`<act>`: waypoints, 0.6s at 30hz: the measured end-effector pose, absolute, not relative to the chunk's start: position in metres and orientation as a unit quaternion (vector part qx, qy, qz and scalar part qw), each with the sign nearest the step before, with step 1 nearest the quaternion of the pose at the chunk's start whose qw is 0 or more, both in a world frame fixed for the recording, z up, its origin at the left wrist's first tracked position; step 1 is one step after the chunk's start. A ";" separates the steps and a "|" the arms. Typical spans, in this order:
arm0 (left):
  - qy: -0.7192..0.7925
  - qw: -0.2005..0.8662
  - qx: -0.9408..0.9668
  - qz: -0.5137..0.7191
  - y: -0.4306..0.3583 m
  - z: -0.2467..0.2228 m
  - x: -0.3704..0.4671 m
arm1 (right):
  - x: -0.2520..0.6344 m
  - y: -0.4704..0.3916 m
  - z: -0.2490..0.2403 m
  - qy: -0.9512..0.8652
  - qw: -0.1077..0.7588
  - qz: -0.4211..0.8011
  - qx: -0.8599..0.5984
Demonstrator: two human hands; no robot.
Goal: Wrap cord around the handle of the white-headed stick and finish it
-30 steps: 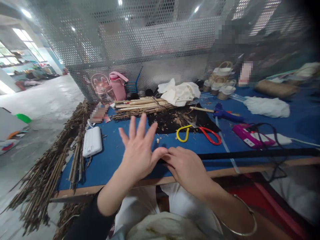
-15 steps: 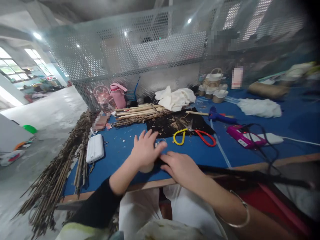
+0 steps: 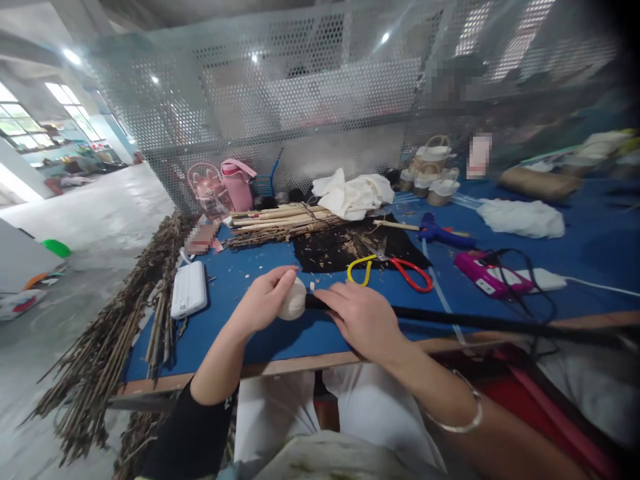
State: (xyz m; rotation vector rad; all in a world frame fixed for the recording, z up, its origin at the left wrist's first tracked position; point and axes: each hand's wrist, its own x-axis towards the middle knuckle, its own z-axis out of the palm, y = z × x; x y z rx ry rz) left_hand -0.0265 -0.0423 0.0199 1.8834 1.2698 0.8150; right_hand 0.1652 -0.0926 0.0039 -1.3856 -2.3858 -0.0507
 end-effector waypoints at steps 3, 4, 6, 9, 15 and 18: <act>0.509 0.336 0.708 0.356 -0.057 0.007 -0.038 | 0.170 -0.074 0.000 -0.868 0.179 -0.033 -0.462; 0.508 0.339 0.704 0.363 -0.062 0.002 -0.040 | 0.171 -0.068 0.002 -0.875 0.172 -0.015 -0.453; 0.500 0.349 0.698 0.376 -0.069 -0.005 -0.041 | 0.168 -0.056 0.012 -0.885 0.178 0.051 -0.426; 0.505 0.335 0.692 0.391 -0.079 -0.011 -0.034 | 0.143 -0.040 0.035 -0.880 0.252 0.162 -0.370; 0.499 0.375 0.674 0.395 -0.105 -0.019 -0.039 | 0.082 -0.058 0.032 -0.885 0.223 0.193 -0.360; 0.487 0.377 0.652 0.442 -0.122 -0.026 -0.065 | 0.084 -0.088 0.015 -0.889 0.221 0.133 -0.378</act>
